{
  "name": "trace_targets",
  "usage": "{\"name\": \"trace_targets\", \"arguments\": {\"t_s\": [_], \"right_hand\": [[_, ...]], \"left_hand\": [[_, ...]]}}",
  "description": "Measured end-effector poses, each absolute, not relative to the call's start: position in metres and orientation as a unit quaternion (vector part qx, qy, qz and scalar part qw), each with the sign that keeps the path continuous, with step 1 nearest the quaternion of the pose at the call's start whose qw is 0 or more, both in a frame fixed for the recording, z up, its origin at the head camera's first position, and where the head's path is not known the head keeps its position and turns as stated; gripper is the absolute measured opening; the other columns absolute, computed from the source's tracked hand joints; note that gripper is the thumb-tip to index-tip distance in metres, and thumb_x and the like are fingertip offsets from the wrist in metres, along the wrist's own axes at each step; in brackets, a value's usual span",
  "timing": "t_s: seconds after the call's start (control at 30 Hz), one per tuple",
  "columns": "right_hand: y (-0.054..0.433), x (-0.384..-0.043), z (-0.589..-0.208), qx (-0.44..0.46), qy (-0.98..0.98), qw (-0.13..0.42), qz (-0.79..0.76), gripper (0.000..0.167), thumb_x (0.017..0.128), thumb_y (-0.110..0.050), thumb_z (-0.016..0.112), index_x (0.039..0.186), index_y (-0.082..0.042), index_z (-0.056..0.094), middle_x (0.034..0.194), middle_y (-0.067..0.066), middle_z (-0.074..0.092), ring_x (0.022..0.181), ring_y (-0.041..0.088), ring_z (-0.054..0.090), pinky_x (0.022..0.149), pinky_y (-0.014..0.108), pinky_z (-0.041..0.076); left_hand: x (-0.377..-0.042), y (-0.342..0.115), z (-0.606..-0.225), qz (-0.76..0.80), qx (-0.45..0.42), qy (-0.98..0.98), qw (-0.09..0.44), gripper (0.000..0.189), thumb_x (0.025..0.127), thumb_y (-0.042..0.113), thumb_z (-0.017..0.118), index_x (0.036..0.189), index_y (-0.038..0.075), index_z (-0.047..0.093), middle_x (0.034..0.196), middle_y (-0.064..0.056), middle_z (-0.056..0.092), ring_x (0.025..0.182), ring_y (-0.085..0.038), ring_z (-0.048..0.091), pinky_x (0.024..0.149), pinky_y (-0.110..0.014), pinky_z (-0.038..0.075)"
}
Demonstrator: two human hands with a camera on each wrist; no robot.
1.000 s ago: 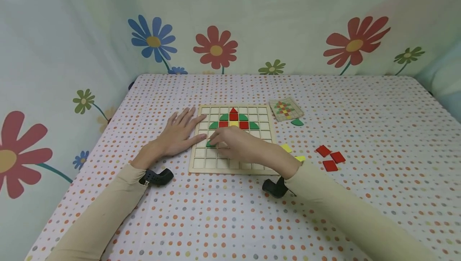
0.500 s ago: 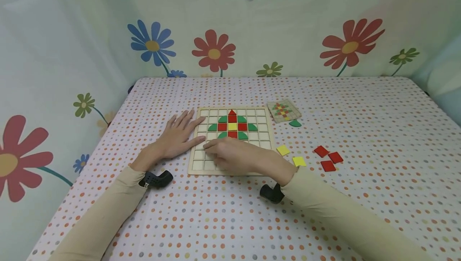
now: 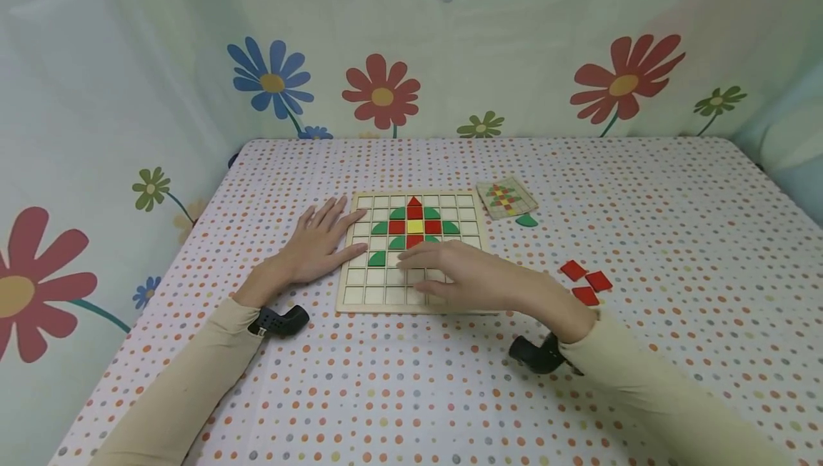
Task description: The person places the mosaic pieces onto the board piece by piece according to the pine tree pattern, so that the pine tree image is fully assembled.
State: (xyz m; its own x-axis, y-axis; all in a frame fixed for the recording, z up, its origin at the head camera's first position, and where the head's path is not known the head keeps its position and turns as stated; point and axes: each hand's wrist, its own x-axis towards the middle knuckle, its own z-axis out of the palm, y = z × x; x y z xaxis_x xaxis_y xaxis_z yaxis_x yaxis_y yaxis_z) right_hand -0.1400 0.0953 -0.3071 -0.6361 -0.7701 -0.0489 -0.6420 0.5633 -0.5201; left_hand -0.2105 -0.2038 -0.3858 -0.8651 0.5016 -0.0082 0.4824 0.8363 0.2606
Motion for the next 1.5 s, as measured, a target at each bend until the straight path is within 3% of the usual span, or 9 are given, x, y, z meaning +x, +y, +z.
{"name": "trace_targets", "arguments": {"t_s": [0.27,0.43,0.57,0.73,1.13,1.5], "right_hand": [[0.194,-0.136,-0.303,-0.295,0.926,0.073,-0.225,0.026,0.096,-0.009,0.077,0.122,-0.007,0.075,0.128,0.009,0.066,0.121,0.033,0.063,0.095,0.054,0.055],[0.246,-0.144,-0.315,-0.218,0.947,0.098,-0.213,0.030,0.091,-0.011,0.083,0.119,-0.003,0.075,0.118,0.011,0.066,0.101,0.026,0.065,0.081,0.044,0.058],[0.268,-0.147,-0.325,-0.182,0.951,0.108,-0.225,0.032,0.086,-0.004,0.085,0.116,0.003,0.075,0.107,0.010,0.066,0.097,0.030,0.068,0.083,0.049,0.060],[0.277,-0.154,-0.325,-0.165,0.950,0.115,-0.238,0.032,0.083,0.000,0.086,0.113,0.004,0.075,0.106,0.011,0.070,0.098,0.034,0.069,0.084,0.050,0.061],[0.255,-0.180,-0.304,-0.112,0.957,0.207,-0.169,0.025,0.073,-0.002,0.094,0.093,-0.001,0.078,0.081,0.000,0.073,0.074,0.017,0.065,0.069,0.035,0.057],[0.257,-0.188,-0.305,-0.154,0.943,0.236,-0.176,0.029,0.074,0.000,0.093,0.090,-0.005,0.069,0.086,0.003,0.066,0.078,0.020,0.058,0.071,0.034,0.053]], "left_hand": [[-0.215,-0.202,-0.384,0.127,0.268,0.954,0.037,0.073,0.107,0.053,0.048,0.168,0.020,0.024,0.175,-0.018,0.006,0.161,-0.037,0.002,0.125,-0.063,0.001],[-0.214,-0.202,-0.385,0.129,0.264,0.955,0.040,0.074,0.107,0.053,0.048,0.168,0.019,0.024,0.175,-0.018,0.007,0.161,-0.038,0.002,0.125,-0.064,0.002],[-0.213,-0.203,-0.386,0.126,0.259,0.957,0.040,0.074,0.107,0.053,0.048,0.168,0.019,0.024,0.175,-0.018,0.006,0.161,-0.038,0.002,0.125,-0.064,0.001],[-0.213,-0.203,-0.385,0.127,0.259,0.957,0.038,0.074,0.107,0.053,0.049,0.168,0.019,0.025,0.175,-0.019,0.005,0.161,-0.038,0.002,0.125,-0.063,0.001],[-0.210,-0.203,-0.389,0.134,0.261,0.955,0.034,0.074,0.107,0.053,0.049,0.168,0.017,0.027,0.174,-0.020,0.007,0.161,-0.040,0.003,0.125,-0.065,0.001],[-0.210,-0.204,-0.388,0.132,0.259,0.956,0.034,0.075,0.106,0.053,0.050,0.168,0.018,0.026,0.175,-0.019,0.007,0.161,-0.038,0.002,0.125,-0.064,0.001]]}}
